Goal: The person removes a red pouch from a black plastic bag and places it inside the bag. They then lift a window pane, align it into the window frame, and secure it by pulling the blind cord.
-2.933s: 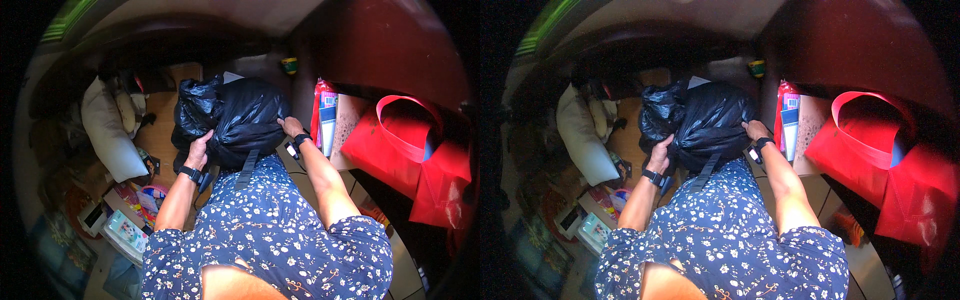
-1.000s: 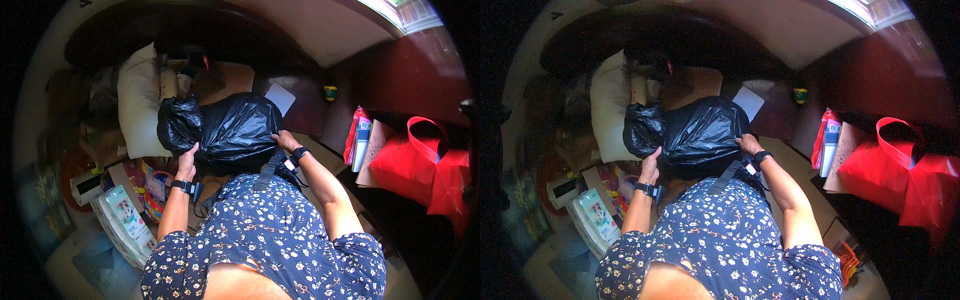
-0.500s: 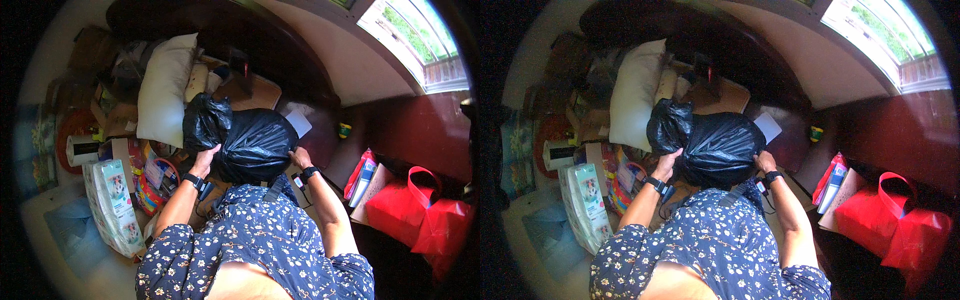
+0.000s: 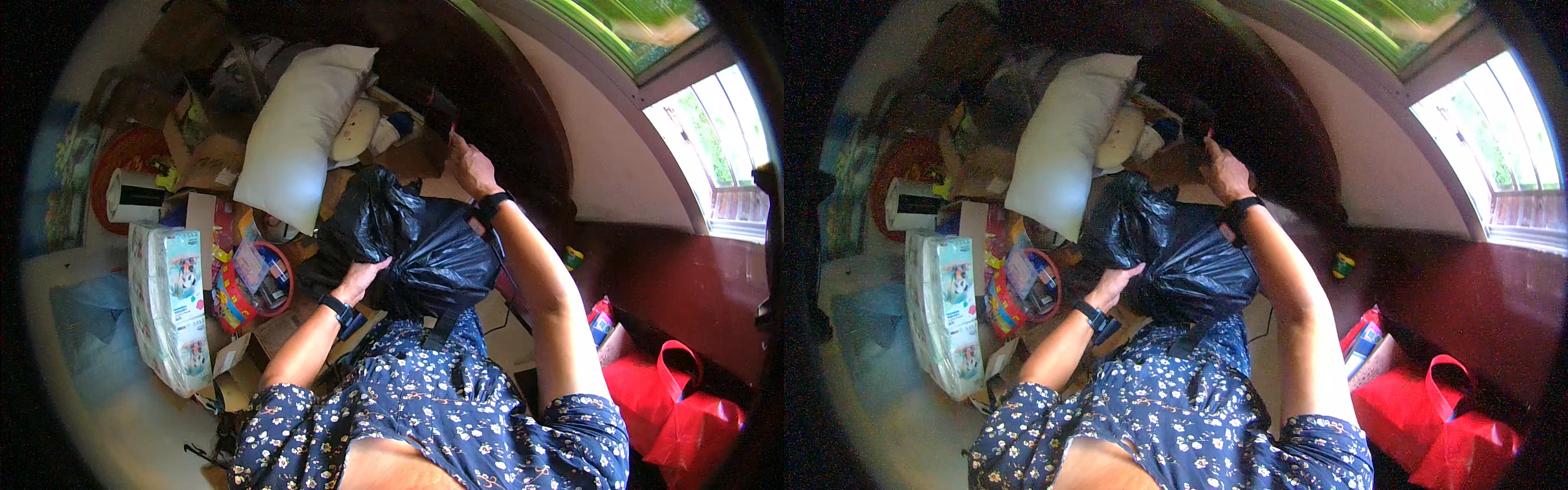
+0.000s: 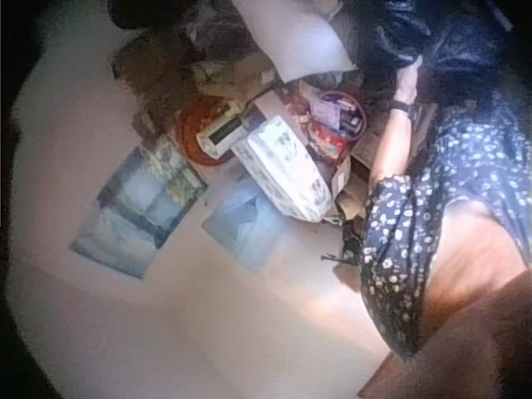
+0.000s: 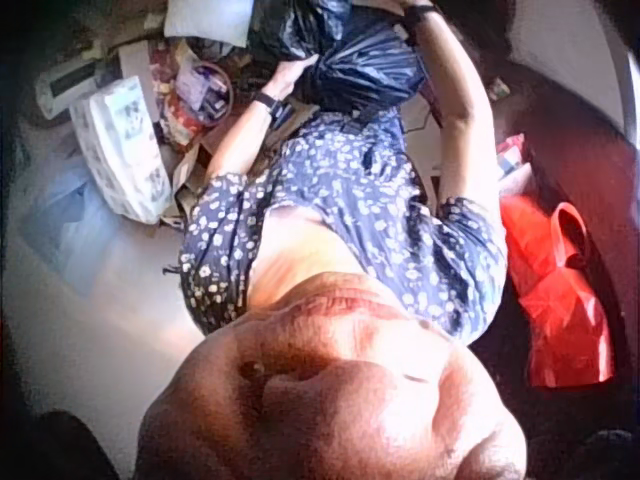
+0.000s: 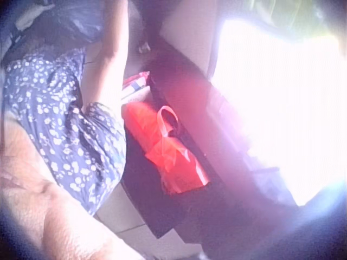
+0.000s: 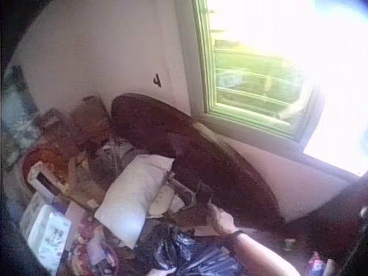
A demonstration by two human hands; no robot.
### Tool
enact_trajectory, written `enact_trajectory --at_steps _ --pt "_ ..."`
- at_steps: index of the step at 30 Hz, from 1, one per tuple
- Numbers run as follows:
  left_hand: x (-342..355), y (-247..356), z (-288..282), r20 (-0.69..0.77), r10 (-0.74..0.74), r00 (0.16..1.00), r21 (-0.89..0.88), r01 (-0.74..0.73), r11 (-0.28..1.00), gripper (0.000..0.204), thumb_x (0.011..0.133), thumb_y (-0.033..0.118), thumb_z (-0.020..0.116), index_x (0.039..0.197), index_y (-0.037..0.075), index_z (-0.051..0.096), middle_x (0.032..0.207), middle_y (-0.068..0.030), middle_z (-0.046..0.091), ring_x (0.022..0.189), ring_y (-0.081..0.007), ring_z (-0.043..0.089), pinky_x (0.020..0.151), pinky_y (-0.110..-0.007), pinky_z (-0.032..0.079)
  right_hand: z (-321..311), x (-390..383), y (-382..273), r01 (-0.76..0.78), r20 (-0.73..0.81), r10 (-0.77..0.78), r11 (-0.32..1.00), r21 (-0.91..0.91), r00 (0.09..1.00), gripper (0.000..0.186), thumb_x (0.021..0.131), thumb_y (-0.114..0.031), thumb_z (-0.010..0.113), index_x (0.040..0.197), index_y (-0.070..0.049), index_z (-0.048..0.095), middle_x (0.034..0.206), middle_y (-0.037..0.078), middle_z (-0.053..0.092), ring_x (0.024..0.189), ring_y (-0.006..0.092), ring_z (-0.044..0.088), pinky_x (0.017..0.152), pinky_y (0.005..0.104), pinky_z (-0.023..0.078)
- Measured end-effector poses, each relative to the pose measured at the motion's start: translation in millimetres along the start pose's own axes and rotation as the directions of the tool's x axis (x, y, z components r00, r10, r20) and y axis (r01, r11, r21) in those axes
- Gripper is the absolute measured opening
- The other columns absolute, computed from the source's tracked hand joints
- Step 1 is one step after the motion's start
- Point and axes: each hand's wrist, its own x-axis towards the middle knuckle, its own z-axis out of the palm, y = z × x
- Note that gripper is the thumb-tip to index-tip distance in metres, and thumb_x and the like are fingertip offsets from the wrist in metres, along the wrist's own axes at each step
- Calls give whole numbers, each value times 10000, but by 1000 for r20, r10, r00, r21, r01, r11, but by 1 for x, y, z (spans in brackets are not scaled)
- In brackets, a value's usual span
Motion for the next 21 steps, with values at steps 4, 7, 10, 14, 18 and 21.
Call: enact_trajectory --at_steps 4,7,10,14,18,21 --pt "-1 -1 6 1 21 1000 35 -21 999 608 847 165 757 1374 1 502 1400 -61 532 1239 -183 493 1093 -323 352 26 30 6 -47 101 51 998 -37 994 518 872 -239 639 1347 -97 489 1122 242 644 1044 413 615 868 466 511" --pt "-3 -1 8 -14 15 1000 42 -15 999 618 845 165 758 1381 8 495 1410 -63 523 1252 -191 488 1107 -329 342 51 22 19 -117 103 122 992 -51 987 408 875 -230 639 1239 -59 573 1083 250 654 1025 421 620 857 469 507" --pt "-3 -4 6 3 97 995 74 -97 993 621 850 169 758 1384 5 488 1401 -65 527 1267 -203 481 1118 -341 335 55 -5 34 -176 -96 183 981 77 978 282 879 -248 619 1077 -47 609 975 252 656 931 438 627 795 509 498" --pt "12 -3 11 -44 85 995 120 -79 990 641 845 186 765 1393 12 481 1405 -64 523 1280 -208 473 1122 -342 337 14 -54 37 -36 -310 115 967 252 944 160 887 -140 608 1004 -31 592 919 244 652 894 448 622 741 488 496" --pt "46 0 23 72 135 988 276 -150 949 643 829 176 781 1383 22 492 1394 -65 533 1258 -200 489 1109 -342 351 -60 -108 31 0 -351 90 969 247 932 122 900 -97 610 1001 -38 573 870 196 628 822 395 631 701 441 496" --pt "68 -4 11 -36 123 992 368 -102 924 627 752 242 835 1290 37 588 1326 -112 604 1224 -233 557 1050 -338 426 -83 -131 7 91 -432 -20 985 145 902 90 898 -62 617 973 -43 570 806 156 572 723 343 592 643 407 476"
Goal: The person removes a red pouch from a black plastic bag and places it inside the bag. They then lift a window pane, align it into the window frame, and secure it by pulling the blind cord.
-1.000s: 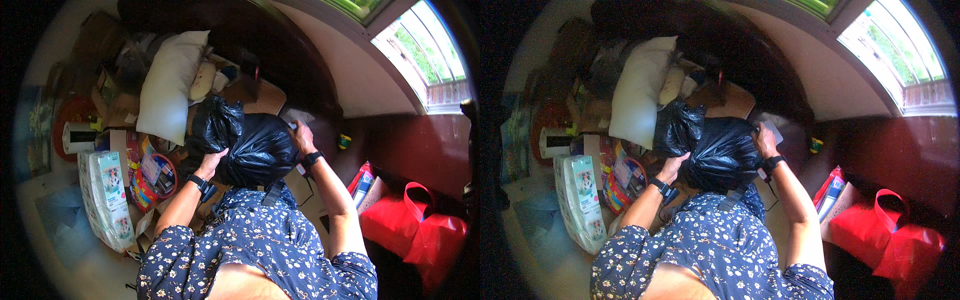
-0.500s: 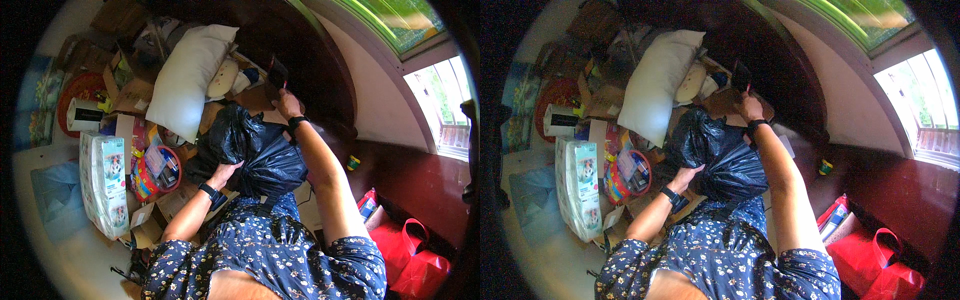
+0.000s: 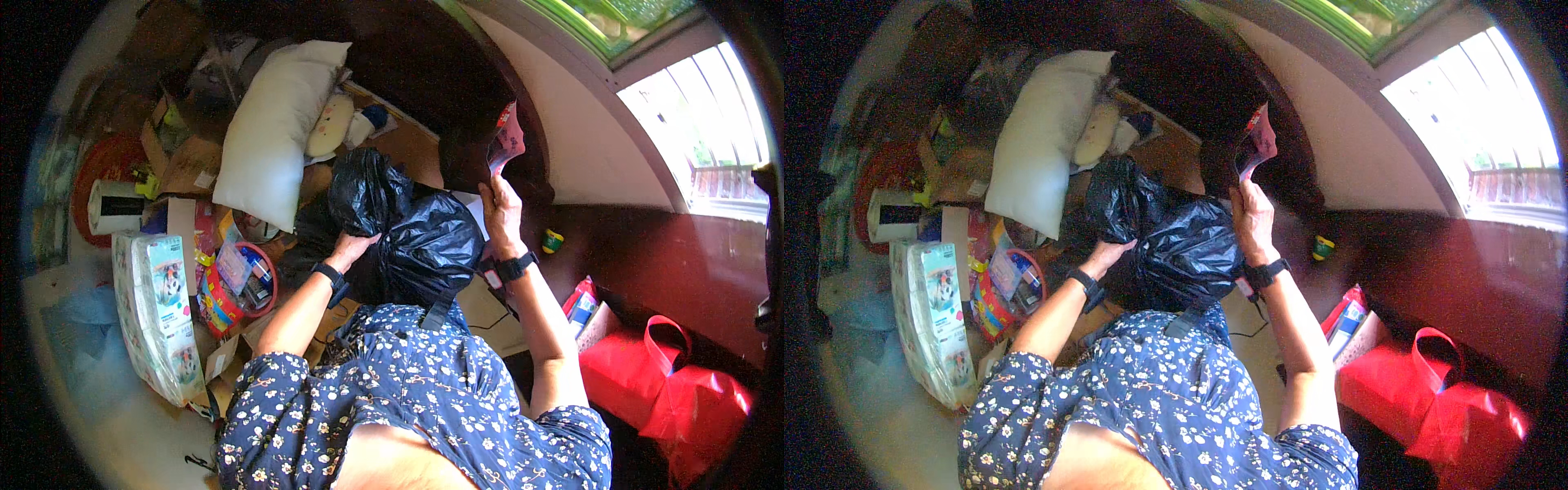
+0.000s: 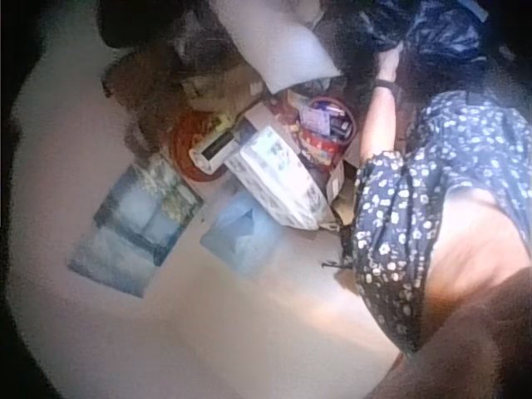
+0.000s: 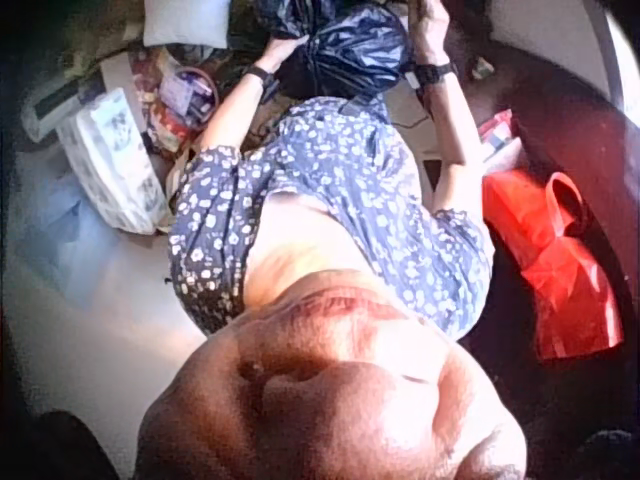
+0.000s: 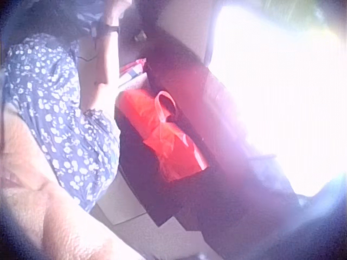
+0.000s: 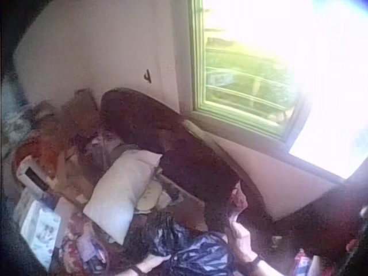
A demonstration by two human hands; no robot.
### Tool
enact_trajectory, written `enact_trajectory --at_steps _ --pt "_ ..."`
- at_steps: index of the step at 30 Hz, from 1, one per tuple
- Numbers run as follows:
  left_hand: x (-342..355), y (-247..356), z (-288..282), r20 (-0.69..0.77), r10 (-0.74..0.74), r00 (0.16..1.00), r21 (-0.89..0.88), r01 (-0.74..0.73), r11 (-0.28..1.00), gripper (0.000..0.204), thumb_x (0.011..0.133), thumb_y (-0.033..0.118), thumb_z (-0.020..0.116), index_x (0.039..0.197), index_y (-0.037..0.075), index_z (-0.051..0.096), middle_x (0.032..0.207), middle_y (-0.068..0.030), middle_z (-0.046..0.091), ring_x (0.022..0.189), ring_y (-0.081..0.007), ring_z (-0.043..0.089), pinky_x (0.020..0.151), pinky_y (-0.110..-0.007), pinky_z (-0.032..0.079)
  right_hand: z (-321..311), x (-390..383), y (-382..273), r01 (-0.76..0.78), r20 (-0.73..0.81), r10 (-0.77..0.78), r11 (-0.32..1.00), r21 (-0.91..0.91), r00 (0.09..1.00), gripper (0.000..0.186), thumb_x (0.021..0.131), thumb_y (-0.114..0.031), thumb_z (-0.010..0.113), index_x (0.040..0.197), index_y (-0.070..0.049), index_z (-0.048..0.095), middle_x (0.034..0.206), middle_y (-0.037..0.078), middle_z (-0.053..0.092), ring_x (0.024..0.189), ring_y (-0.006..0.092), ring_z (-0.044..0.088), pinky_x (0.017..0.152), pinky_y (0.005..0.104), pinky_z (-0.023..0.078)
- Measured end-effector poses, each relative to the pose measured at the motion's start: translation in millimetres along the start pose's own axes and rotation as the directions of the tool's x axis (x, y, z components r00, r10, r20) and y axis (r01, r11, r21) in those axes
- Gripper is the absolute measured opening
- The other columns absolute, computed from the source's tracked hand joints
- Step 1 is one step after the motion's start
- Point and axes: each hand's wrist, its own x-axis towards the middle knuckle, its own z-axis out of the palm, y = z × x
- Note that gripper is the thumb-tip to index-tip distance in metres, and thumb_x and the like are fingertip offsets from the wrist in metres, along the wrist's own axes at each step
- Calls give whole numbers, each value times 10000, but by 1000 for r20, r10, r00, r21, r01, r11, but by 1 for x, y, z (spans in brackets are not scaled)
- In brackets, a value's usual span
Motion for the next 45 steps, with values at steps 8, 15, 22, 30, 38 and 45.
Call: enact_trajectory --at_steps 8,15,22,30,38,45 --pt "0 -17 -17 -322 -126 938 648 315 693 1177 582 556 866 1480 39 308 1451 -209 431 1362 -379 372 1117 -469 320 -33 -28 -57 65 128 -70 997 44 989 107 847 -14 637 917 -23 556 791 177 550 711 361 570 644 402 470" --pt "-59 73 -30 -149 644 751 645 -419 638 1236 560 276 923 1497 -44 183 1486 -271 323 1392 -423 281 1178 -473 196 -57 -42 -93 170 383 -229 968 182 895 116 826 4 635 920 7 567 791 171 547 704 349 565 638 402 464" --pt "-52 126 -9 287 493 821 -94 -488 868 1011 658 43 870 1495 53 302 1466 -147 437 1356 -243 412 1140 -407 332 -73 -43 -112 230 419 -348 924 306 838 99 803 15 650 855 0 567 846 163 600 742 336 600 648 381 497" --pt "-63 113 -21 381 365 849 -379 -216 900 386 823 -33 712 1194 53 651 1113 -26 696 1009 -135 642 928 -295 520 -96 -39 -117 242 407 -343 929 281 847 131 738 45 678 840 13 601 919 184 659 768 330 651 650 343 525" --pt "-92 122 -23 274 440 855 -449 -291 845 315 1003 206 555 1244 23 641 1204 -95 668 1123 -162 609 1033 -295 435 -100 -42 -114 258 390 -324 942 214 862 141 737 12 707 856 -3 633 920 171 669 804 327 658 684 369 532" --pt "-98 138 -24 160 558 814 -491 -425 760 288 1019 180 508 1193 18 668 1269 -153 631 1197 -231 576 1073 -359 406 -111 -40 -124 277 386 -323 945 171 864 193 747 -75 746 923 -40 675 979 121 681 842 300 661 725 369 534"
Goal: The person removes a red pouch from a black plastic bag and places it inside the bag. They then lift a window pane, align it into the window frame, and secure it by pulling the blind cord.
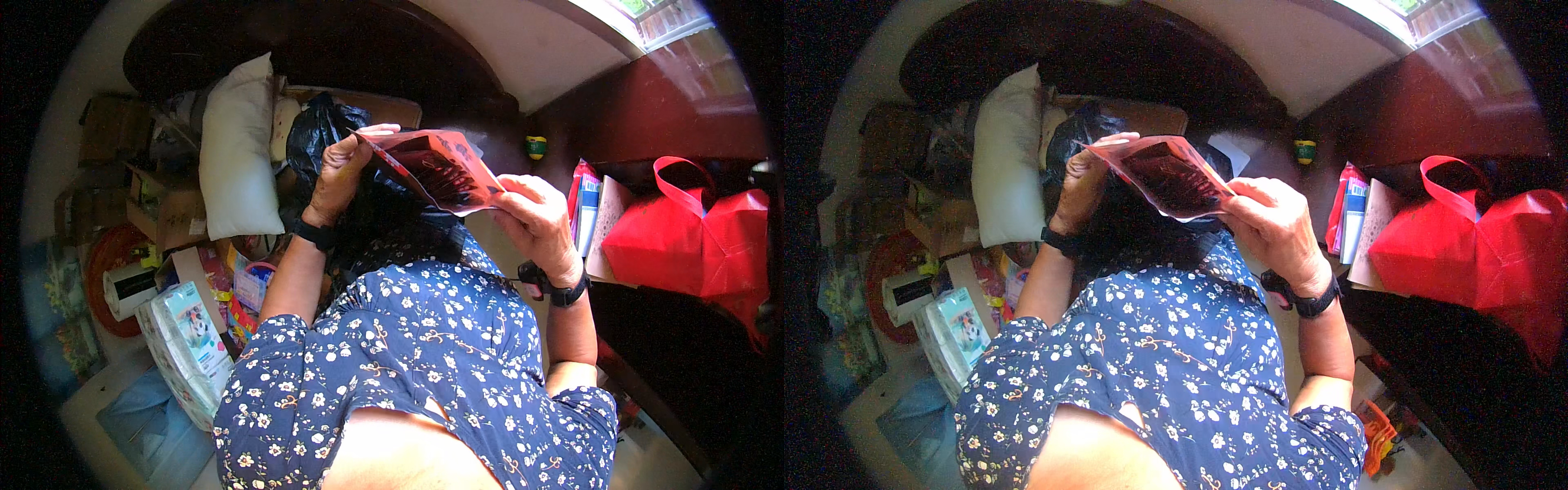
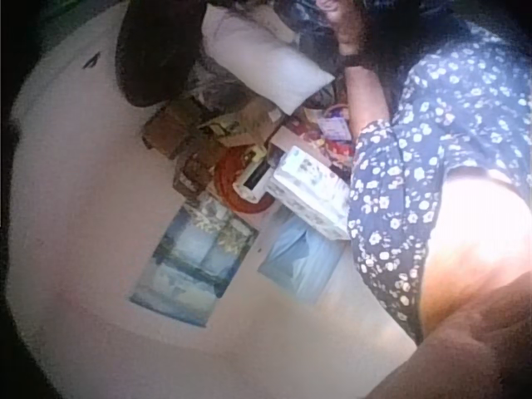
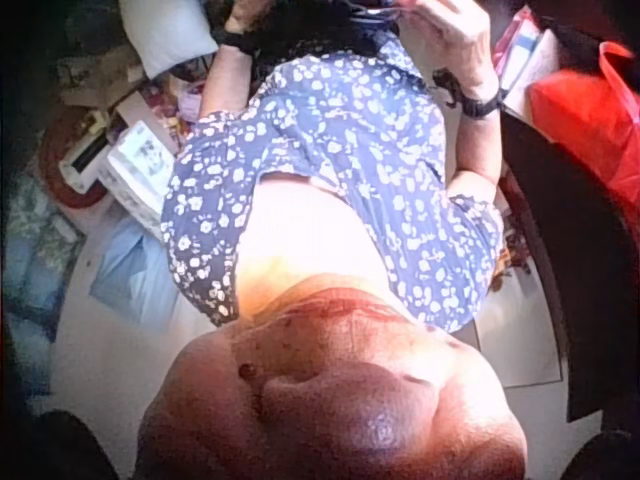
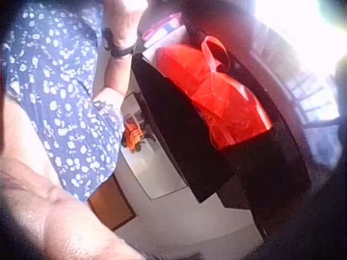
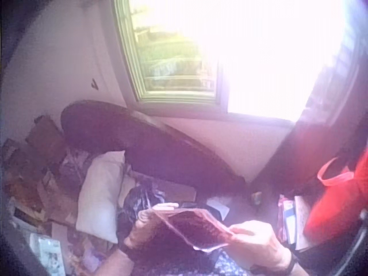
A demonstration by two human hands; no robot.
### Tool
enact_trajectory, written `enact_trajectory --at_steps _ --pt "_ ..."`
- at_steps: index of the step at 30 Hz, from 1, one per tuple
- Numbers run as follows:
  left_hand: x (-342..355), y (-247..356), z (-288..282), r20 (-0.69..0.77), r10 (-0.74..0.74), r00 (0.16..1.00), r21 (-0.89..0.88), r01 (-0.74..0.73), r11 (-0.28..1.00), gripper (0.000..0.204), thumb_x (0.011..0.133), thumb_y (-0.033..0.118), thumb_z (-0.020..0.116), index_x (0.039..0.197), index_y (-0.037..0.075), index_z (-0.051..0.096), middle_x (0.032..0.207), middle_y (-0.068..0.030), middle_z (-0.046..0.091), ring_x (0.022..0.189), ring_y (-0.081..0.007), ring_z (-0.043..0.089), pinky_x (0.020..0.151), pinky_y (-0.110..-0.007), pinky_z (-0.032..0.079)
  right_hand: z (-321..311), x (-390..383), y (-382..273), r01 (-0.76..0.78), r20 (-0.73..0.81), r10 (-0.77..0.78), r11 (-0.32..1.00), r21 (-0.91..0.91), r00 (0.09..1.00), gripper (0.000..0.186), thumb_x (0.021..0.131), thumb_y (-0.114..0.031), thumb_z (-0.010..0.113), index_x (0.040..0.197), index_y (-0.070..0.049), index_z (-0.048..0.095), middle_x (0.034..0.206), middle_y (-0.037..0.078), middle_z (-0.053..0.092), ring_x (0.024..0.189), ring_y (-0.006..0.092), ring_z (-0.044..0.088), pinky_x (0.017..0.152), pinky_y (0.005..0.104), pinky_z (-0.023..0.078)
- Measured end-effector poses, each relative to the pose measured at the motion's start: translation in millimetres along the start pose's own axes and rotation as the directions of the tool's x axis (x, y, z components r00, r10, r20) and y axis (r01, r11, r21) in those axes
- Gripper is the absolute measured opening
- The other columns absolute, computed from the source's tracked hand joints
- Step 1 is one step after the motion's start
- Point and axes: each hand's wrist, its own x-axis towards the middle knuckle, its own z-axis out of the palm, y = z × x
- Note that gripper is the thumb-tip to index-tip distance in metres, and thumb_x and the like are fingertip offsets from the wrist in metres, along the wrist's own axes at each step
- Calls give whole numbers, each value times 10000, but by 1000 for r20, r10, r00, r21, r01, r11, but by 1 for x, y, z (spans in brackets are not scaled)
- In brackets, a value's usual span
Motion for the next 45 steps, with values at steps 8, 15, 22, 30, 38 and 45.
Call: enact_trajectory --at_steps 8,15,22,30,38,45 --pt "0 5 2 -85 -31 996 -58 26 998 325 1014 219 526 1211 -10 644 1271 -150 628 1151 -225 608 1040 -349 441 -8 15 -11 52 11 -52 998 -26 999 231 757 -112 758 958 -48 665 990 111 670 827 301 645 714 378 526" --pt "0 11 5 -66 7 998 -79 -12 997 311 1013 217 528 1197 0 653 1274 -149 622 1153 -226 604 1021 -350 457 -5 16 -17 43 -37 -44 999 -32 998 189 757 -90 744 924 -49 667 968 114 671 805 289 648 695 377 524" --pt "-3 30 11 -41 66 997 -102 -70 992 246 1001 173 546 1165 50 683 1301 -148 599 1159 -217 590 999 -346 464 -20 12 -27 120 -24 -120 993 -20 992 141 737 -69 741 855 -37 671 903 109 681 751 249 663 656 345 519" --pt "7 41 12 3 81 997 -52 -81 995 253 993 184 561 1167 44 681 1314 -161 589 1163 -229 593 980 -351 482 -30 18 -29 162 -40 -165 985 -64 986 166 703 -52 747 846 -27 666 885 102 680 723 237 658 640 346 516" --pt "9 25 8 21 66 998 -9 -66 998 281 1001 190 550 1203 33 667 1274 -148 622 1166 -219 593 1021 -344 454 -27 7 -20 18 -62 -18 1000 13 998 224 699 53 744 914 14 695 968 163 696 829 286 666 703 343 525" --pt "6 20 11 -42 -136 990 -6 135 991 340 971 203 614 1260 24 625 1245 -107 647 1136 -180 610 1032 -313 443 -14 2 -7 -110 -105 118 991 80 987 186 743 38 746 919 7 695 938 148 691 825 265 675 712 311 535"
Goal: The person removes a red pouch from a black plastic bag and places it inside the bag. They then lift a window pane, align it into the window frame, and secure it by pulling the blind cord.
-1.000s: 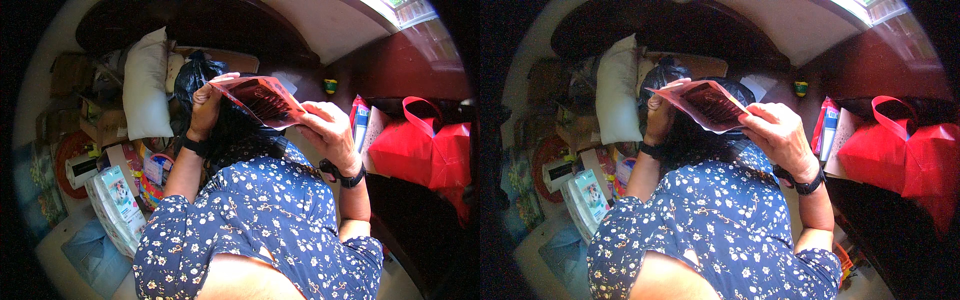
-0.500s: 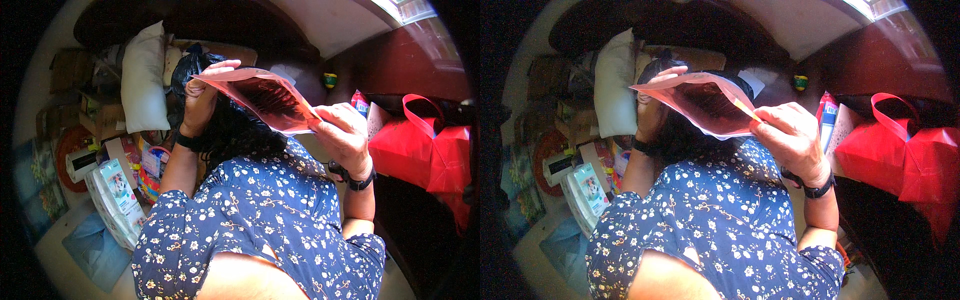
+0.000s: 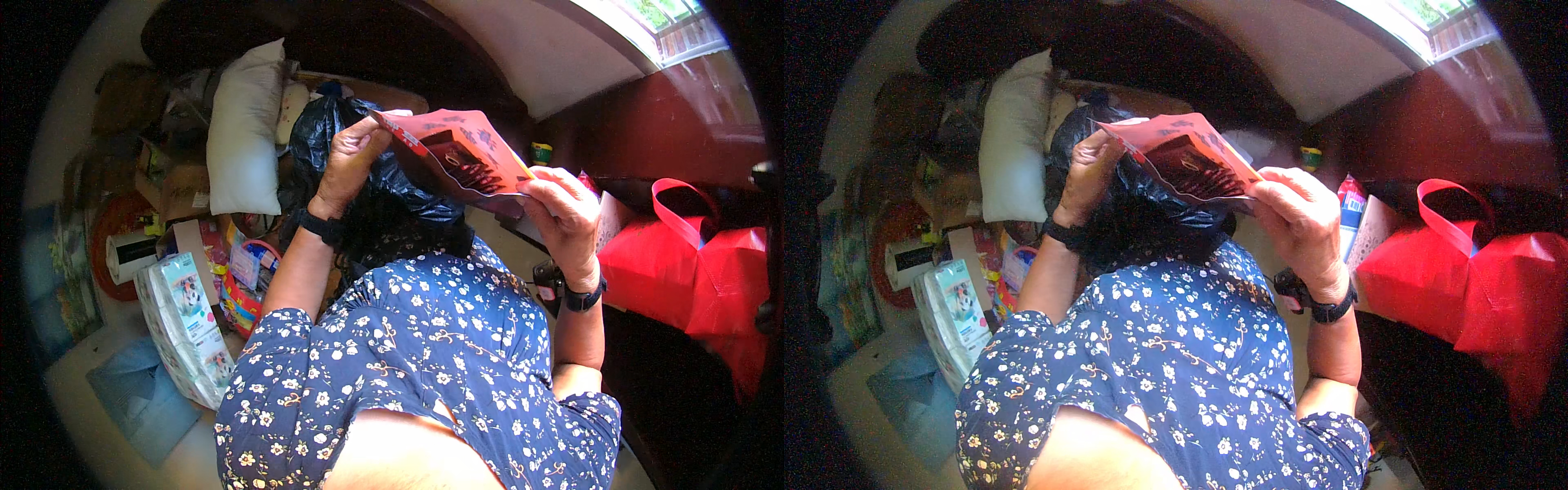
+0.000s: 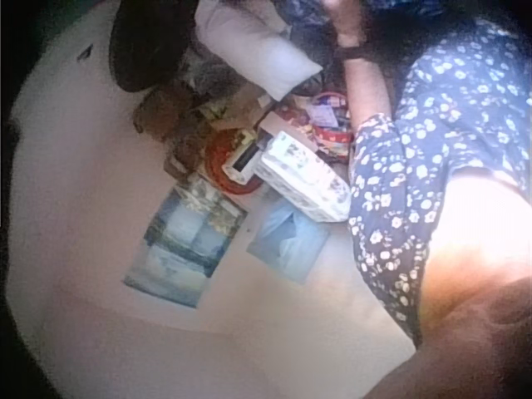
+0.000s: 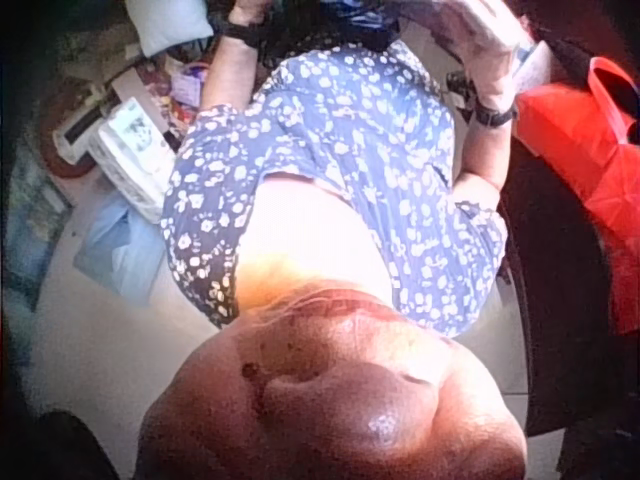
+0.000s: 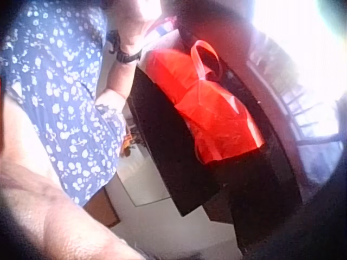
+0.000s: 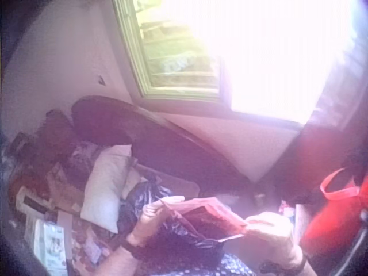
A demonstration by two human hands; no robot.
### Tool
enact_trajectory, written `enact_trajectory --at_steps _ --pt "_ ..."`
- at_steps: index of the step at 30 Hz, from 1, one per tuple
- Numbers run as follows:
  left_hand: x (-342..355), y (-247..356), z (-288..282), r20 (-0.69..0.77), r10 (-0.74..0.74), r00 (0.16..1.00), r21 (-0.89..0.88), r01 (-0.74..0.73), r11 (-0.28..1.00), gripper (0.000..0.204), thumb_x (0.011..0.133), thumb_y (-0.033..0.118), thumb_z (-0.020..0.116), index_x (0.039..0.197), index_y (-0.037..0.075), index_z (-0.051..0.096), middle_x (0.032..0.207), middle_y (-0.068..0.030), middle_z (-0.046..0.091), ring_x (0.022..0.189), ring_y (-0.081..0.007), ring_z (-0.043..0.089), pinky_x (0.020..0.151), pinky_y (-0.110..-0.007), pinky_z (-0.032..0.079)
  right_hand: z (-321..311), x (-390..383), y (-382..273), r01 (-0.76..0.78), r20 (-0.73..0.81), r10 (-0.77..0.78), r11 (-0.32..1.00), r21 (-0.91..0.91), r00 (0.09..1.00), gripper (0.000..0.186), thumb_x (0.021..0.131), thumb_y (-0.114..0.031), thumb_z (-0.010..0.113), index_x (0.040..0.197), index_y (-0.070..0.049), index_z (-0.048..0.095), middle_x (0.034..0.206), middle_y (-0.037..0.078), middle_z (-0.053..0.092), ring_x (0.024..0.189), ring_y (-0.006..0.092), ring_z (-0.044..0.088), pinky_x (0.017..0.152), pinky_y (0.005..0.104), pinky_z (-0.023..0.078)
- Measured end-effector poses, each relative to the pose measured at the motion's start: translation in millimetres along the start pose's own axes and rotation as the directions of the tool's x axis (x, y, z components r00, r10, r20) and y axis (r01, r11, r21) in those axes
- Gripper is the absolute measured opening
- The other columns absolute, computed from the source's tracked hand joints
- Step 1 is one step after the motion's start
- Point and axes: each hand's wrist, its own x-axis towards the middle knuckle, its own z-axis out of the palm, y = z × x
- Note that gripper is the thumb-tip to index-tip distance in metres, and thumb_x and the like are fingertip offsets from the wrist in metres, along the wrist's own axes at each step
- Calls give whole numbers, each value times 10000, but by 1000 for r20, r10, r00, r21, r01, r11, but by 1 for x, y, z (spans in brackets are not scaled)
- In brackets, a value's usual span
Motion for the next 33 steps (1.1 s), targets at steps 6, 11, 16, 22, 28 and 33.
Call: enact_trajectory --at_steps 6,11,16,22,28,33 --pt "4 0 -1 -42 119 992 134 -113 985 202 907 122 681 1101 72 706 1089 -82 687 1071 -178 629 978 -330 495 8 -5 8 -56 31 56 998 -4 998 172 749 41 743 905 -3 682 916 131 684 811 245 670 709 296 531" --pt "9 -10 -7 -71 209 975 152 -197 969 102 898 137 691 976 80 727 1035 -67 691 1013 -169 632 949 -308 493 9 -8 10 -52 47 52 999 -9 998 155 762 23 736 898 -17 675 899 121 679 798 254 666 703 311 529" --pt "11 -4 -4 -100 300 949 437 -229 870 203 878 222 720 1009 66 712 1029 -64 690 1013 -179 632 949 -301 484 12 -6 12 -75 39 75 997 5 996 136 782 -1 719 905 -32 670 872 124 672 783 280 665 684 341 528" --pt "14 18 20 236 374 897 753 -412 514 499 749 414 803 1175 177 696 1354 -108 533 1344 -318 399 1120 -455 341 18 -1 17 -39 11 40 999 -11 999 211 802 13 710 1000 -43 666 908 124 678 798 255 680 694 317 527" --pt "25 23 46 440 329 835 788 -535 305 524 760 363 804 1240 213 659 1383 -79 535 1369 -323 381 1163 -547 215 32 1 20 -254 -33 264 949 189 964 424 801 39 717 1193 -73 599 1012 120 688 870 195 711 733 298 534" --pt "35 19 65 488 307 817 763 -570 304 557 742 268 818 1260 175 636 1312 -84 566 1341 -316 413 1155 -531 228 33 0 24 -225 -53 231 969 100 972 275 795 5 733 1048 -52 640 906 111 694 820 203 704 711 300 529"
